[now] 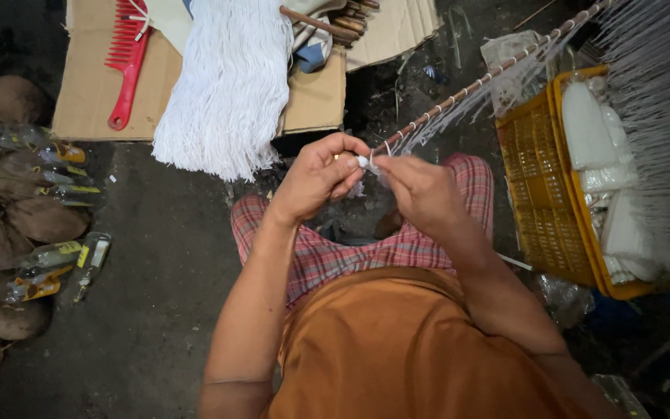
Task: Tying bundles of white cotton strings onto a wooden stick to assemble a mop head
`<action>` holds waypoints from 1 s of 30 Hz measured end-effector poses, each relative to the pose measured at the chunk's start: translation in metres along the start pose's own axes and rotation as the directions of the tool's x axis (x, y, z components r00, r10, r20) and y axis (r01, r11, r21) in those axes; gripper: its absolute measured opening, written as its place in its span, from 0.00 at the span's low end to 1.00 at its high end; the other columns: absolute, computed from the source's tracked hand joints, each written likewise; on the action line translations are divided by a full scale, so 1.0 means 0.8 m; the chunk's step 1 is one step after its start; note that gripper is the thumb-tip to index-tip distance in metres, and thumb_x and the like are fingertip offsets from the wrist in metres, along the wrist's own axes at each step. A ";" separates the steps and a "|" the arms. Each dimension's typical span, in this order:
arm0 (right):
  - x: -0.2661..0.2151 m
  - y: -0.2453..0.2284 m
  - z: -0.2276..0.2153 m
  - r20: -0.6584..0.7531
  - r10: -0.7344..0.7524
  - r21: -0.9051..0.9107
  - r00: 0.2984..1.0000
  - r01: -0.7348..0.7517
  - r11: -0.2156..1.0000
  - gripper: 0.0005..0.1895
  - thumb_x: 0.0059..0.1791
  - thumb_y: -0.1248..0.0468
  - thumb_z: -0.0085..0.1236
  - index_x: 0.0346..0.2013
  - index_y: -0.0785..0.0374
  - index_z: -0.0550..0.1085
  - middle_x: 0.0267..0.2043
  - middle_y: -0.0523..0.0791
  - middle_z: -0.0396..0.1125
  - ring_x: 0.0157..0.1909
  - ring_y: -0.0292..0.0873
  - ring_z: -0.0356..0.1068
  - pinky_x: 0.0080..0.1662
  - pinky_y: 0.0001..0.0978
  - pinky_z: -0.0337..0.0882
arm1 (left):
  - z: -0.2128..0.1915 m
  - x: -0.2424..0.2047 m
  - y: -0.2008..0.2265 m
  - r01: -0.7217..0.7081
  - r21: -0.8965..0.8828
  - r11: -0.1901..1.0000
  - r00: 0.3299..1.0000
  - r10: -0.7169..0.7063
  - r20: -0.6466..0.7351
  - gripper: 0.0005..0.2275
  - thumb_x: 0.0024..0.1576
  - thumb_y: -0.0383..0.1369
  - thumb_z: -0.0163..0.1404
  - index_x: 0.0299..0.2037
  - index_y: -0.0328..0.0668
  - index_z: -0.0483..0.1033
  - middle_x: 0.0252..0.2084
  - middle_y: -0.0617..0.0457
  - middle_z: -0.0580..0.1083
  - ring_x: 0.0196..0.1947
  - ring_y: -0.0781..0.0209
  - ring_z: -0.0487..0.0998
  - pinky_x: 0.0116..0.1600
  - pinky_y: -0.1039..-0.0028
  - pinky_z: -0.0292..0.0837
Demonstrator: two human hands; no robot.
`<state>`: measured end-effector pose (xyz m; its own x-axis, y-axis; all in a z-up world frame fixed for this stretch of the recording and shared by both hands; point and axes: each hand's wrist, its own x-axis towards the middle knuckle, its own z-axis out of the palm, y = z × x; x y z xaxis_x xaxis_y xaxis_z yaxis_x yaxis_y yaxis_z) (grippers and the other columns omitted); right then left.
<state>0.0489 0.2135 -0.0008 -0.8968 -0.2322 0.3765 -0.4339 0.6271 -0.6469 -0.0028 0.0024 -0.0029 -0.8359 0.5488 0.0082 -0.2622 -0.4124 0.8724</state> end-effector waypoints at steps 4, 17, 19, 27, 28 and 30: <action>0.004 0.003 -0.006 -0.014 -0.023 -0.045 1.000 0.022 0.999 0.11 0.56 0.66 0.54 0.52 0.59 0.79 0.45 0.49 0.77 0.46 0.52 0.78 0.46 0.40 0.77 | 0.001 -0.002 0.002 -0.005 -0.032 0.999 1.000 0.005 -0.007 0.09 0.64 0.23 0.47 0.51 0.25 0.71 0.19 0.48 0.66 0.12 0.70 0.61 0.18 0.82 0.57; -0.098 0.177 0.170 0.298 0.092 0.062 0.950 -0.116 0.991 0.09 0.50 0.68 0.51 0.39 0.67 0.78 0.33 0.57 0.76 0.40 0.65 0.76 0.44 0.57 0.74 | 0.018 0.007 0.068 -0.002 -0.072 0.997 1.000 0.003 0.011 0.12 0.64 0.20 0.43 0.56 0.23 0.71 0.20 0.51 0.64 0.13 0.73 0.60 0.18 0.84 0.54; -0.103 0.183 0.166 0.387 0.153 -0.068 0.909 -0.137 0.988 0.09 0.51 0.65 0.51 0.37 0.66 0.78 0.34 0.58 0.76 0.41 0.64 0.76 0.45 0.57 0.74 | 0.014 0.006 0.080 -0.019 -0.069 0.997 0.998 0.023 0.051 0.13 0.64 0.19 0.42 0.57 0.22 0.71 0.18 0.51 0.62 0.12 0.73 0.59 0.18 0.84 0.53; -0.009 0.145 -0.115 0.059 0.447 -0.376 0.893 -0.395 0.838 0.10 0.49 0.61 0.56 0.34 0.60 0.83 0.34 0.53 0.76 0.45 0.61 0.76 0.50 0.49 0.75 | -0.030 -0.016 0.097 0.043 0.088 0.995 0.997 -0.037 -0.062 0.16 0.62 0.23 0.43 0.59 0.22 0.70 0.12 0.49 0.59 0.08 0.70 0.55 0.16 0.81 0.51; -0.002 0.152 -0.145 0.040 0.455 -0.379 0.889 -0.408 0.831 0.10 0.49 0.61 0.56 0.34 0.60 0.83 0.34 0.53 0.76 0.45 0.61 0.76 0.50 0.49 0.75 | -0.031 -0.018 0.100 0.046 0.089 0.995 0.998 -0.042 -0.041 0.16 0.62 0.23 0.43 0.59 0.22 0.70 0.12 0.49 0.59 0.08 0.70 0.55 0.16 0.81 0.51; 0.018 0.164 -0.200 -0.393 -0.038 -0.692 0.919 -0.268 0.671 0.22 0.66 0.51 0.40 0.30 0.51 0.71 0.27 0.38 0.63 0.29 0.41 0.67 0.39 0.29 0.68 | -0.035 -0.029 0.110 0.015 0.091 0.996 0.997 -0.008 -0.072 0.16 0.59 0.23 0.45 0.55 0.19 0.72 0.13 0.50 0.60 0.09 0.72 0.55 0.16 0.84 0.50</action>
<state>-0.0072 0.4110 0.0261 -0.7742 0.0549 0.6306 0.0087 0.9971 -0.0762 -0.0200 -0.0665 0.0597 -0.8662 0.4985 -0.0341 -0.2294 -0.3361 0.9134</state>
